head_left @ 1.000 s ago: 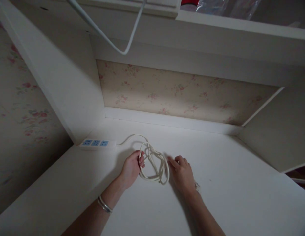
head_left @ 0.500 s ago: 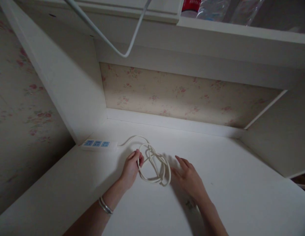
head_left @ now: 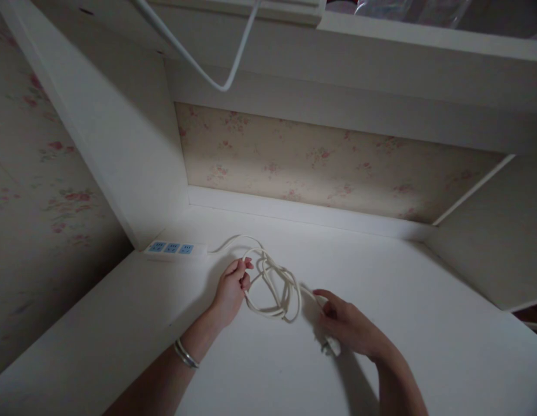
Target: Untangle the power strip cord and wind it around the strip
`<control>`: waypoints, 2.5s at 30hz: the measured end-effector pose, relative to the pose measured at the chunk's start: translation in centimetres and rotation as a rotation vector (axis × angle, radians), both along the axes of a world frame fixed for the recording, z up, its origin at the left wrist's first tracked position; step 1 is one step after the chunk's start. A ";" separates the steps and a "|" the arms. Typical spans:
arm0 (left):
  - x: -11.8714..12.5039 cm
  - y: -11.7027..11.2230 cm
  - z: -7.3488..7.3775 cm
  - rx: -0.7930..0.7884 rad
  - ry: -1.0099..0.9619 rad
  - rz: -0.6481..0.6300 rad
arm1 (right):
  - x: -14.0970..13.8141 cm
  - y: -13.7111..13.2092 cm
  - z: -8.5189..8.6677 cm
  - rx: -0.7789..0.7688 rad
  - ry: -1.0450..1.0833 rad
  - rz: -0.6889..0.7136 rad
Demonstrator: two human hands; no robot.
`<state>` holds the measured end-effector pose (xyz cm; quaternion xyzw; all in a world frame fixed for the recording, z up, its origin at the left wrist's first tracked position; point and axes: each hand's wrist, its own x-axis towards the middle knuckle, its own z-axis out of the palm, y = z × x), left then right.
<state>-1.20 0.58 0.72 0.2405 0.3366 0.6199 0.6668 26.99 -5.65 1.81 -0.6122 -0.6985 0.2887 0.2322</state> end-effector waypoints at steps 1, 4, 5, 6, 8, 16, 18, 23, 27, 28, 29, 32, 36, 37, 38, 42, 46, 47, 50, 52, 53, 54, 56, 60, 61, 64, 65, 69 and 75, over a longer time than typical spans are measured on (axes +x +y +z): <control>-0.1 0.0 0.0 -0.010 -0.022 -0.012 | -0.2 0.4 0.2 -0.011 0.075 -0.013; -0.3 0.0 0.1 -0.017 -0.069 -0.068 | -1.0 1.4 0.6 0.077 0.311 -0.100; -0.4 -0.1 0.2 -0.018 -0.076 -0.095 | -1.4 1.6 0.6 0.112 0.370 -0.124; -0.4 -0.1 0.2 -0.022 -0.079 -0.121 | -1.8 1.7 0.5 0.130 0.419 -0.147; -0.5 -0.2 0.4 -0.031 -0.076 -0.160 | -2.8 2.0 0.2 0.131 0.468 -0.203; -0.2 -0.1 1.1 0.027 -0.033 -0.073 | -6.7 2.4 -0.7 -0.012 0.657 -0.154; -0.2 -0.1 1.1 0.036 -0.032 -0.062 | -6.9 2.4 -0.4 -0.071 0.807 -0.127; -0.6 0.1 0.8 0.057 -0.065 -0.122 | -6.6 2.7 -0.3 -0.117 1.152 -0.140; -1.0 0.2 0.7 0.037 -0.118 -0.211 | -6.4 3.4 -0.8 -0.153 1.379 -0.238; -1.0 0.2 0.7 0.013 -0.120 -0.224 | -6.4 3.6 -0.9 -0.158 1.424 -0.274; -1.1 0.2 0.7 -0.013 -0.118 -0.229 | -6.4 3.7 -1.0 -0.159 1.460 -0.305; -1.1 0.3 0.6 -0.062 -0.079 -0.219 | -6.5 3.9 -1.3 -0.153 1.494 -0.324; -1.5 0.8 0.2 -0.040 0.014 -0.138 | -6.5 4.1 -1.5 -0.155 1.461 -0.316; -1.8 1.0 0.1 -0.034 0.032 -0.108 | -6.5 4.2 -1.6 -0.149 1.458 -0.323; -2.0 1.2 0.0 -0.034 0.045 -0.078 | -6.4 4.3 -1.7 -0.140 1.458 -0.326; -2.7 1.7 -0.2 -0.082 0.057 -0.080 | -6.4 4.6 -1.8 -0.108 1.460 -0.282; -2.6 1.7 0.1 -0.137 0.047 -0.150 | -6.7 4.4 -1.5 -0.149 1.427 -0.181; -2.5 1.7 0.2 -0.143 0.054 -0.167 | -6.8 4.3 -1.5 -0.173 1.417 -0.162; -2.1 1.3 0.6 -0.109 0.107 -0.230 | -7.0 3.9 -1.4 -0.240 1.394 -0.133; -2.0 1.0 0.7 -0.048 0.150 -0.258 | -7.1 3.8 -1.3 -0.257 1.391 -0.119; -2.0 0.9 0.7 -0.017 0.166 -0.260 | -7.1 3.8 -1.3 -0.268 1.393 -0.106; -1.9 0.8 0.7 0.010 0.182 -0.255 | -7.1 3.8 -1.2 -0.284 1.397 -0.089; -2.0 0.8 0.6 0.061 0.212 -0.232 | -7.0 3.8 -1.1 -0.316 1.418 -0.043; -2.0 1.2 -0.1 0.098 0.275 -0.158 | -6.7 3.8 -1.1 -0.320 1.479 0.026; -2.1 1.3 -0.3 0.090 0.306 -0.122 | -6.6 3.9 -1.1 -0.312 1.490 0.022; -2.0 1.7 -0.9 0.059 0.427 -0.007 | -6.4 4.0 -1.2 -0.287 1.522 -0.054; -2.0 1.7 -1.0 0.051 0.457 0.015 | -6.4 4.0 -1.2 -0.273 1.535 -0.101; -1.8 1.6 -1.0 0.014 0.486 0.004 | -6.1 4.6 -1.7 -0.152 1.555 -0.336; -1.6 1.1 -0.1 -0.101 0.608 -0.113 | -6.4 4.9 -2.4 -0.041 1.448 -0.412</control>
